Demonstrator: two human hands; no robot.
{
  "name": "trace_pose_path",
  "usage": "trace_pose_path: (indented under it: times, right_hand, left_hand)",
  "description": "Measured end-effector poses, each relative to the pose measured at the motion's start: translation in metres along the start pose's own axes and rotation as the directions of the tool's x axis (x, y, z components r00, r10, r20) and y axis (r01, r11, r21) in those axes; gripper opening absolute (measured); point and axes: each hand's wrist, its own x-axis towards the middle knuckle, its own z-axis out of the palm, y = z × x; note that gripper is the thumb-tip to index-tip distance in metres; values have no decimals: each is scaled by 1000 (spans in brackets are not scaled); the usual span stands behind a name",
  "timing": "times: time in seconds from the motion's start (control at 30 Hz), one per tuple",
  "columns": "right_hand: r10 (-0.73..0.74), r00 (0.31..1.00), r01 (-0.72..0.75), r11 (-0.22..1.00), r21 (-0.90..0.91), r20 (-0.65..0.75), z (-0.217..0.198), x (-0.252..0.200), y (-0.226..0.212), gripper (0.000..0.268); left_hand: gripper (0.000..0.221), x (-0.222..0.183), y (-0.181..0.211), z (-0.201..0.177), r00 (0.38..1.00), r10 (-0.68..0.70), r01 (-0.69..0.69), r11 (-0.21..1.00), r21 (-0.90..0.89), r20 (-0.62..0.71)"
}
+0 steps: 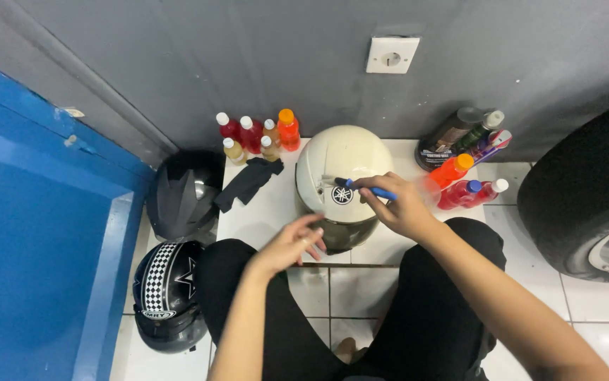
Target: The person paints a white motorcycle helmet with a brush, applying a light-colored substance to the top, sides, and front sections. The helmet is rotated to access different areas, and the brush is repeatedly dipped into a small container.
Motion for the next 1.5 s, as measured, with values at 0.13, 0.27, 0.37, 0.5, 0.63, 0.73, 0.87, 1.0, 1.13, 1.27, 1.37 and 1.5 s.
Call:
trace_pose_path:
  times: [0.13,0.27,0.37,0.5,0.63,0.73,0.87,1.0,1.13,1.27,1.37,1.5]
  right_hand:
    - [-92,993,99,990,-105,68,-18,25,13,13]
    - [-177,974,198,969,-146,143,-8,15,14,7]
    - [-294,910,333,938,-93,292,-11,15,-3,7]
    - [-253,960,279,903,-325,120,-27,32,38,4]
    - [-180,982,190,956,-224,63,-16,15,44,5]
    - [-280,910,326,939,-108,307,-14,10,12,8]
    - [-164,982,184,946,-268,95,-25,17,55,5]
    - [-138,982,153,981,-118,125,-8,15,22,7]
    - [-279,923,347,900,-264,264,-7,28,15,10]
    - [-196,979,202,866,-457,61,-21,49,60,7]
    - [-151,972,199,937,-287,179,-19,44,19,9]
    - [-143,971,204,915,-347,192,-25,50,24,12]
  left_hand:
    - [76,0,40,-57,991,2,26,978,209,-133]
    - [69,35,-20,-108,921,9,138,927,349,-389]
    - [70,43,-19,-104,885,-22,306,780,546,-464]
    - [67,39,7,-77,901,-29,289,784,549,-433]
    - [61,31,13,-76,906,13,271,749,604,-423]
    - [60,22,29,-73,902,-13,283,773,568,-431]
    - [55,15,46,-67,878,74,185,859,477,-473]
    - [52,22,24,-77,877,49,209,857,471,-478]
    - [52,23,29,-74,898,-47,311,773,553,-438]
    - [56,31,27,-78,897,-83,341,755,559,-435]
    - [57,28,24,-79,894,-130,389,699,599,-429]
    - [54,29,24,-74,915,-182,383,668,638,-360]
